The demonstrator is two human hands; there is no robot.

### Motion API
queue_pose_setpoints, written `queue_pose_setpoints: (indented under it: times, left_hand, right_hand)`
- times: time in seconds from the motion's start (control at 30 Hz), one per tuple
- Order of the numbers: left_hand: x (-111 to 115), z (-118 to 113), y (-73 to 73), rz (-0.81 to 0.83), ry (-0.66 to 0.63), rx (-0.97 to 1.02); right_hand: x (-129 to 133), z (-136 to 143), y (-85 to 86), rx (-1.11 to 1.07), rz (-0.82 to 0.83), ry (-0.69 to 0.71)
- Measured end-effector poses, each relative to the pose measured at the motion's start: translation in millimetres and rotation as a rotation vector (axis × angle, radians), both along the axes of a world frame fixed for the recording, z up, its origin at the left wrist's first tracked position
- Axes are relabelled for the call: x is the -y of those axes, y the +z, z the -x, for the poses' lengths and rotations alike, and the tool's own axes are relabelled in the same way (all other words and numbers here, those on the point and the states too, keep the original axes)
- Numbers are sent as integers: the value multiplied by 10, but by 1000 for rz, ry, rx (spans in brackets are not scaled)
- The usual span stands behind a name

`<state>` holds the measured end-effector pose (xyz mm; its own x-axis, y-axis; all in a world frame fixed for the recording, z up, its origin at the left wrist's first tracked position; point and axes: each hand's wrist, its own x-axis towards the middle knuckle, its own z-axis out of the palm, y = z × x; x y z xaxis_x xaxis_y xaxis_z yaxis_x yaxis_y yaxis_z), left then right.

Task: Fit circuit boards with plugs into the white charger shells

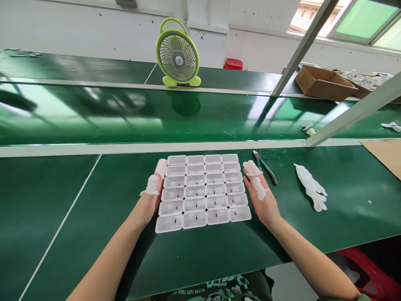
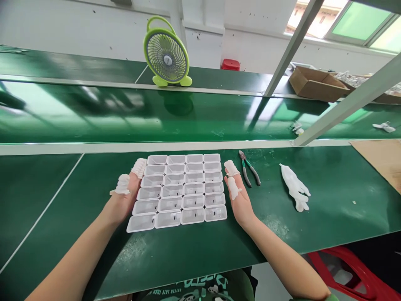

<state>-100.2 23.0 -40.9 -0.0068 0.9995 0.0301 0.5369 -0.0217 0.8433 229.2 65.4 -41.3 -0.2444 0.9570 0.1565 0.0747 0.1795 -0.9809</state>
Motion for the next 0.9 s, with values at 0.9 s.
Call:
queue_pose_setpoints:
  times: [0.9]
  left_hand:
    - [70,-264,145,154,220,853]
  right_hand:
    - [77,288,97,-211,423,-87]
